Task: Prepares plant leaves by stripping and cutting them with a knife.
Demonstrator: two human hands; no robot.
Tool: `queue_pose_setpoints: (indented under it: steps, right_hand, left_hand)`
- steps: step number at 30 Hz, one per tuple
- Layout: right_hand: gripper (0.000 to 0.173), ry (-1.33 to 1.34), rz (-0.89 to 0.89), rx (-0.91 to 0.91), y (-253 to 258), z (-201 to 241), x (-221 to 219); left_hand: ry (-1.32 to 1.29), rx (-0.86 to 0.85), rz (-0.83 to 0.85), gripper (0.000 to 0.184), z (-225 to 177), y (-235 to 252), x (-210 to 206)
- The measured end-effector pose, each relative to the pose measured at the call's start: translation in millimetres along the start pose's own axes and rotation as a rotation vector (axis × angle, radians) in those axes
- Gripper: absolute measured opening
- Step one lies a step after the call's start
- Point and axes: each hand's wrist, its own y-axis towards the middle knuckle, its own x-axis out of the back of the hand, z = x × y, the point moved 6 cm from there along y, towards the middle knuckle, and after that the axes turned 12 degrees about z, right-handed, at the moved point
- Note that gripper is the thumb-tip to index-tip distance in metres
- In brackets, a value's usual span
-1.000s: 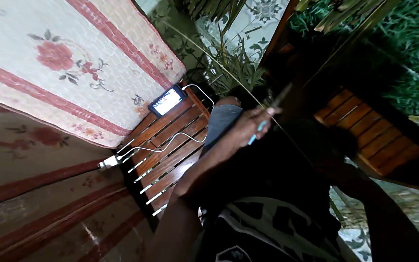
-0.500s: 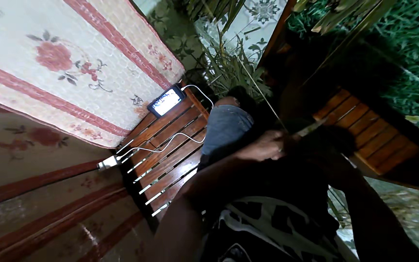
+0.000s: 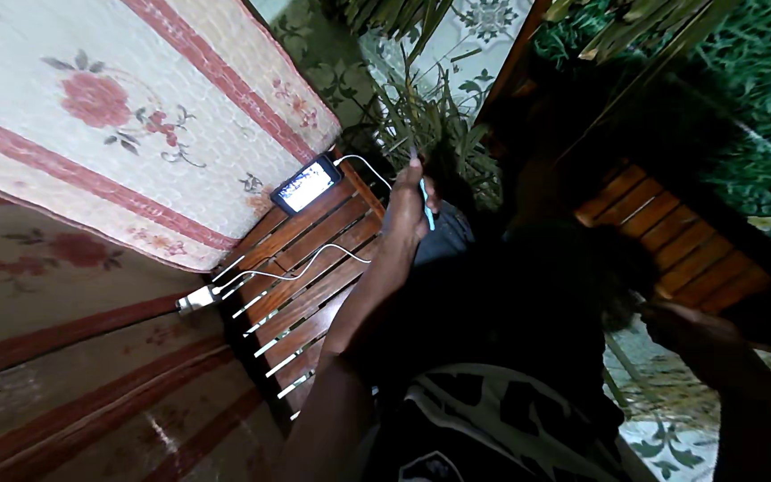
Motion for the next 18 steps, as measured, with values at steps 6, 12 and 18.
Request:
queue_pose_setpoints:
  steps: [6,12,18]
  right_hand:
    - [0.031,0.006,0.065,0.235,19.4,1.1,-19.4]
    - [0.025,0.102,0.073,0.163,20.1,12.8,-38.9]
    - [0.029,0.08,0.048,0.203,18.0,18.4,-44.4]
  left_hand:
    - [0.282,0.138,0.095,0.037,53.9,-12.1,-18.8]
    - [0.397,0.179,0.202,0.034,61.8,-15.8,-26.9]
    - [0.538,0.27,0.334,0.034,81.0,-25.6,-43.7]
